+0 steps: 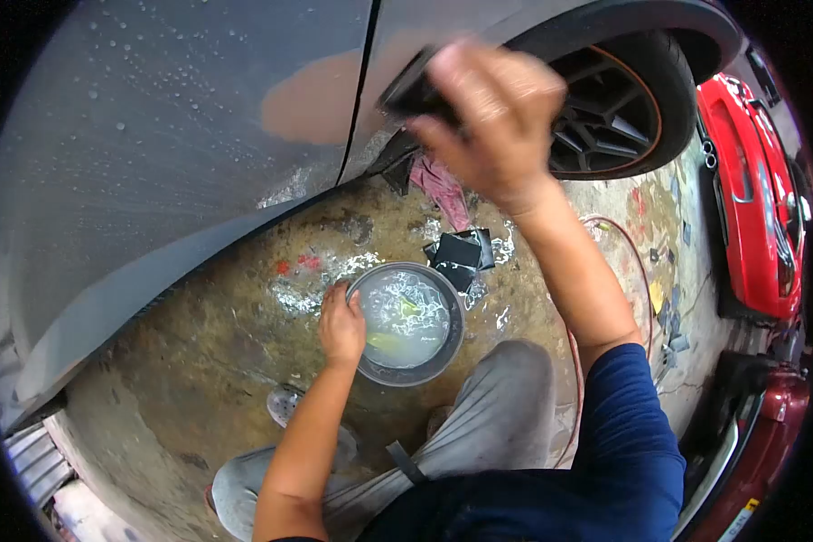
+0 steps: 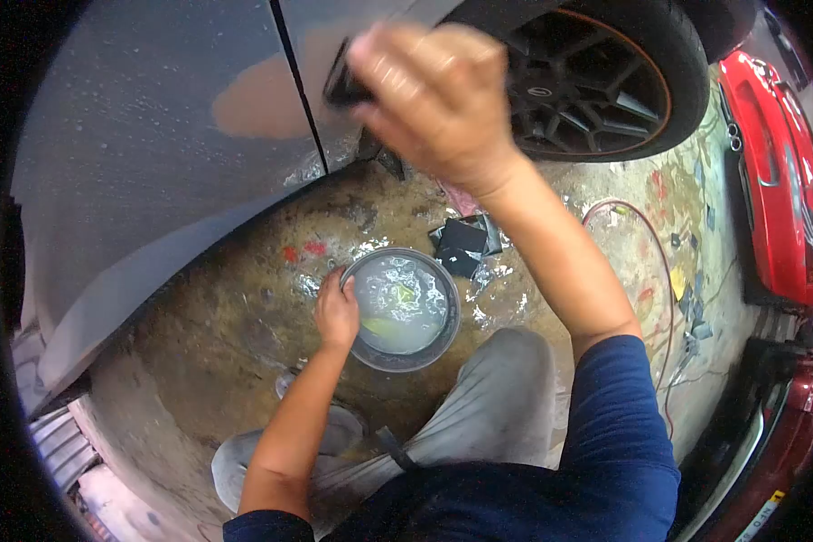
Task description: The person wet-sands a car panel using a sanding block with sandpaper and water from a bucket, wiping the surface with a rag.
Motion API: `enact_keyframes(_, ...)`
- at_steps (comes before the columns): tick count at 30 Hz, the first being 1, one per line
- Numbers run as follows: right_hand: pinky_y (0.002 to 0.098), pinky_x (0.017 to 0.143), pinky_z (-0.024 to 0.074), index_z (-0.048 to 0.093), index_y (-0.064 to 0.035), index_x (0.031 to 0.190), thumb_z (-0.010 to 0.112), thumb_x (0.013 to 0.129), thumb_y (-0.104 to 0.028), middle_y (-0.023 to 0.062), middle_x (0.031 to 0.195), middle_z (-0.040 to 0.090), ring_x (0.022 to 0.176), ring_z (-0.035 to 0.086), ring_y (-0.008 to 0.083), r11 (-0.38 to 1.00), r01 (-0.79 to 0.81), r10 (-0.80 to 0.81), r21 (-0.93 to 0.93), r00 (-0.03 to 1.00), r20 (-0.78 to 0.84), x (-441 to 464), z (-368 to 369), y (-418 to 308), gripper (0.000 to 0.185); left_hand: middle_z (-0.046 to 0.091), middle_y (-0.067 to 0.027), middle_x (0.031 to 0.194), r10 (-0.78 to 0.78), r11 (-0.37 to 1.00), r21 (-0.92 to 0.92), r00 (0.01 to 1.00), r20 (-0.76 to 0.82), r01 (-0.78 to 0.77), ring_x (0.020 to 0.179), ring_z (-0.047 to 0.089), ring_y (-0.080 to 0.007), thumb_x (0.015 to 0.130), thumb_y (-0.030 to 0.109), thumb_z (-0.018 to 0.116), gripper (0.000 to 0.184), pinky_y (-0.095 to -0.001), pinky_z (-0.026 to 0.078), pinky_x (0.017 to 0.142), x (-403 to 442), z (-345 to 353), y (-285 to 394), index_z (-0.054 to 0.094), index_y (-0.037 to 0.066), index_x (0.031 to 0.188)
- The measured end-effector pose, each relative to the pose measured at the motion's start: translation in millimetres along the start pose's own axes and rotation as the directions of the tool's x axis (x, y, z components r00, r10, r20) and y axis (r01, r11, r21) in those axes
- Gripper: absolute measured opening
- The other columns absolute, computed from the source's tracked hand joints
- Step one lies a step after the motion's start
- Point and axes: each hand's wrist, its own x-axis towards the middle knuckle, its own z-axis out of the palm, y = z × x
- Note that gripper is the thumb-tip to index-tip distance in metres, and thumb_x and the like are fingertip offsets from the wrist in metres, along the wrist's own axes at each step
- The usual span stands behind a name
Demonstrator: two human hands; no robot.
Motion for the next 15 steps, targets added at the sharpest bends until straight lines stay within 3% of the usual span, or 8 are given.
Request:
enact_keyframes(2, 0.0384, 0.095, 0.0433, 0.067, -0.0169, 0.132, 0.084, 0.078, -0.023, -0.0010, 0.129, 0.064, 0.112, 0.056, 0.0217, 0.999, -0.024, 0.021, -0.023, 0.993, -0.117, 8, -3, 7, 0.056, 0.063, -0.0230, 0.138, -0.031, 1.000, 0.005, 0.999, 0.031, 0.031, 0.134, 0.056, -0.0410, 0.103, 0.025, 0.059, 0.035, -0.0494, 0.045, 0.112, -4, 2, 0, 0.062, 0.005, 0.133)
enact_keyframes(3, 0.0378, 0.094, 0.0433, 0.068, -0.0167, 0.131, 0.083, 0.078, -0.021, -0.0009, 0.129, 0.064, 0.111, 0.056, 0.0216, 0.999, -0.048, 0.049, 0.009, 0.994, -0.096, -4, 4, 0, 0.055, 0.063, -0.0233, 0.138, -0.036, 0.999, 0.014, 0.998, 0.042, 0.036, 0.134, 0.056, -0.0409, 0.103, 0.025, 0.059, 0.035, -0.0494, 0.045, 0.112, -5, -1, 1, 0.062, 0.005, 0.133)
enact_keyframes(6, 0.0389, 0.092, 0.0445, 0.068, -0.0199, 0.131, 0.084, 0.075, -0.020, -0.0001, 0.127, 0.065, 0.110, 0.056, 0.0216, 0.999, 0.031, -0.037, 0.036, 0.981, 0.190, -37, 19, -25, 0.058, 0.063, -0.0243, 0.138, -0.049, 0.999, 0.006, 0.998, 0.038, 0.048, 0.134, 0.056, -0.0414, 0.104, 0.025, 0.059, 0.036, -0.0497, 0.045, 0.112, 1, -6, 8, 0.062, 0.005, 0.133)
enact_keyframes(9, 0.0398, 0.094, 0.0439, 0.068, -0.0174, 0.132, 0.084, 0.078, -0.021, 0.0005, 0.129, 0.065, 0.111, 0.056, 0.0236, 1.000, 0.001, -0.002, 0.005, 0.996, 0.087, -14, 2, -5, 0.057, 0.063, -0.0250, 0.138, -0.065, 0.998, 0.008, 0.997, 0.034, 0.064, 0.135, 0.055, -0.0415, 0.104, 0.025, 0.059, 0.036, -0.0498, 0.045, 0.112, 0, -4, 7, 0.062, 0.005, 0.133)
enact_keyframes(11, 0.0420, 0.103, 0.0458, 0.061, -0.0037, 0.138, 0.092, 0.073, -0.018, 0.0111, 0.130, 0.061, 0.117, 0.058, 0.0314, 0.994, 0.014, -0.026, -0.106, 0.993, -0.112, 16, -11, 22, 0.073, 0.063, -0.0250, 0.138, -0.069, 0.998, 0.010, 0.997, 0.038, 0.068, 0.136, 0.055, -0.0415, 0.103, 0.025, 0.059, 0.036, -0.0498, 0.045, 0.112, -1, -2, 6, 0.062, 0.005, 0.134)
enact_keyframes(13, 0.0425, 0.098, 0.0433, 0.067, -0.0122, 0.132, 0.086, 0.080, -0.024, 0.0058, 0.133, 0.062, 0.115, 0.057, 0.0266, 0.997, -0.065, 0.069, 0.028, 0.987, -0.147, -12, 11, 6, 0.057, 0.063, -0.0249, 0.138, -0.052, 0.999, 0.010, 0.998, 0.047, 0.052, 0.136, 0.055, -0.0416, 0.103, 0.024, 0.059, 0.036, -0.0498, 0.044, 0.112, 1, -6, 9, 0.062, 0.005, 0.134)
enact_keyframes(15, 0.0422, 0.094, 0.0457, 0.069, -0.0154, 0.130, 0.086, 0.079, -0.027, 0.0029, 0.130, 0.064, 0.113, 0.057, 0.0251, 0.999, 0.001, -0.007, 0.048, 0.992, 0.124, -31, 16, -16, 0.056, 0.062, -0.0250, 0.139, -0.045, 0.999, 0.010, 0.998, 0.040, 0.044, 0.136, 0.054, -0.0414, 0.103, 0.024, 0.059, 0.037, -0.0498, 0.044, 0.113, 2, -5, 9, 0.061, 0.004, 0.134)
